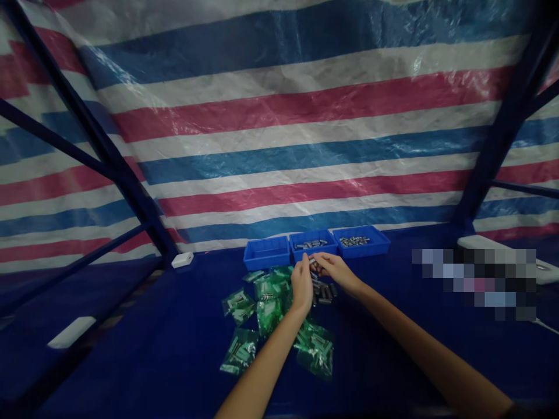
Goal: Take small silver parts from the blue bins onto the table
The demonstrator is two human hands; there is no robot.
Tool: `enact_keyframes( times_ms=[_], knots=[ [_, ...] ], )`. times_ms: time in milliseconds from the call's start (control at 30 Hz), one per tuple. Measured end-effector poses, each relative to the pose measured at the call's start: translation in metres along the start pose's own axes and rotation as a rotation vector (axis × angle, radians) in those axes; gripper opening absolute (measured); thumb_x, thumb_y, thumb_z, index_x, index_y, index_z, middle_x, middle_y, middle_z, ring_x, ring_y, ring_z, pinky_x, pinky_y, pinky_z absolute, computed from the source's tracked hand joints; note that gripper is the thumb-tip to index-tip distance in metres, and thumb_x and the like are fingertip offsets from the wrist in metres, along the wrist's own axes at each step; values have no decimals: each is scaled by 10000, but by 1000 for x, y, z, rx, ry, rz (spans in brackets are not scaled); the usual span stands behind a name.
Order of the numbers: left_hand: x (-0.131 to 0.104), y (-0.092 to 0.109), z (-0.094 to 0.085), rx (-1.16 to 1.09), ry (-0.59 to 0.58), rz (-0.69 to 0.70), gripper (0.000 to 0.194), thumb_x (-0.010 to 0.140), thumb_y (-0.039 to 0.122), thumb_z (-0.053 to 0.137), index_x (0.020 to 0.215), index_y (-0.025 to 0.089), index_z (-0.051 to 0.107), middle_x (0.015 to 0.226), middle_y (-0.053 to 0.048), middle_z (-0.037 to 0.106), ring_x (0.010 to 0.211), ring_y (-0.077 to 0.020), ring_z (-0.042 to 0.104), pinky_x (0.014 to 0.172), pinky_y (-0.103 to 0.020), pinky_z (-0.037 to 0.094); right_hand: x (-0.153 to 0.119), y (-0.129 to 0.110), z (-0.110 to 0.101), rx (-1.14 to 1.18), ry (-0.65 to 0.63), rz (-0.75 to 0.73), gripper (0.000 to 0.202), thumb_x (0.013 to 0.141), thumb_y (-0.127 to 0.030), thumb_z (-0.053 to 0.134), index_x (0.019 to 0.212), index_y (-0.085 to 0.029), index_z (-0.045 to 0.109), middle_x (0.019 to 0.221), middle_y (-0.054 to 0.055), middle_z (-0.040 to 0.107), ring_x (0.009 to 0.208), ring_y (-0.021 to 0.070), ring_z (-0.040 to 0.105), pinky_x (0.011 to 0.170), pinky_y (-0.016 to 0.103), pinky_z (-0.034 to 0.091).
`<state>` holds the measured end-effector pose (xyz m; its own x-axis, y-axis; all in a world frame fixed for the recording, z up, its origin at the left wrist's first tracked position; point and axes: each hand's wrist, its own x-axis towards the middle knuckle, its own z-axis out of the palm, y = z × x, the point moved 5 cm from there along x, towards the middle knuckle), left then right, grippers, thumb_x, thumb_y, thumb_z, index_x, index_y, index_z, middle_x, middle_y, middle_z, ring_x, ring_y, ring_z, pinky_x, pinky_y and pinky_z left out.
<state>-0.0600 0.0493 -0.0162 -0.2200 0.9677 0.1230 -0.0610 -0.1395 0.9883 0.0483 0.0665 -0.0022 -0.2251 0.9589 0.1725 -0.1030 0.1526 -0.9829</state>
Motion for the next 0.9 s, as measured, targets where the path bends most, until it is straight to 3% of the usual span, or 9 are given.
enact_keyframes(
  times_ms=[167, 300, 433, 567, 700, 900],
  knots=[
    [1, 2, 2, 41, 6, 71, 399, 820, 523, 392, 632, 179, 460, 628, 14, 442, 635, -120, 420, 635, -234, 355, 11, 2, -29, -42, 186, -24, 502, 605, -620, 641, 786, -153, 664, 634, 23, 612, 568, 134, 558, 555, 271, 483],
    [1, 1, 2, 71, 19, 85, 327, 831, 431, 374, 634, 185, 462, 633, 10, 443, 632, -121, 430, 625, -227, 353, 11, -3, -51, -263, 324, -103, 397, 631, -556, 644, 682, -163, 651, 589, 46, 641, 521, 155, 575, 520, 276, 479],
    [-2, 1, 4, 92, -2, 85, 270, 827, 358, 373, 644, 187, 475, 644, 10, 452, 637, -120, 438, 622, -221, 347, 6, -12, -62, -512, 384, -156, 282, 682, -444, 615, 571, -185, 626, 497, 27, 621, 462, 156, 569, 510, 267, 450],
    [-5, 4, 5, 105, -9, 84, 236, 820, 311, 370, 647, 189, 474, 643, 12, 451, 625, -116, 433, 605, -217, 337, 3, -15, -66, -535, 452, -137, 253, 669, -420, 624, 557, -193, 635, 515, 19, 644, 528, 182, 621, 534, 256, 451],
    [-7, 5, 6, 113, -20, 76, 213, 824, 297, 375, 669, 190, 475, 646, 15, 450, 616, -113, 427, 585, -213, 330, 2, -14, -61, -489, 422, -117, 287, 685, -449, 613, 610, -177, 664, 569, 28, 670, 569, 181, 640, 541, 241, 459],
    [-8, 5, 7, 123, -29, 50, 208, 838, 295, 372, 698, 191, 484, 651, 21, 441, 611, -110, 415, 576, -210, 318, 4, -7, -63, -431, 385, -38, 300, 675, -457, 636, 626, -161, 657, 549, 27, 642, 438, 123, 550, 415, 218, 415]
  ],
)
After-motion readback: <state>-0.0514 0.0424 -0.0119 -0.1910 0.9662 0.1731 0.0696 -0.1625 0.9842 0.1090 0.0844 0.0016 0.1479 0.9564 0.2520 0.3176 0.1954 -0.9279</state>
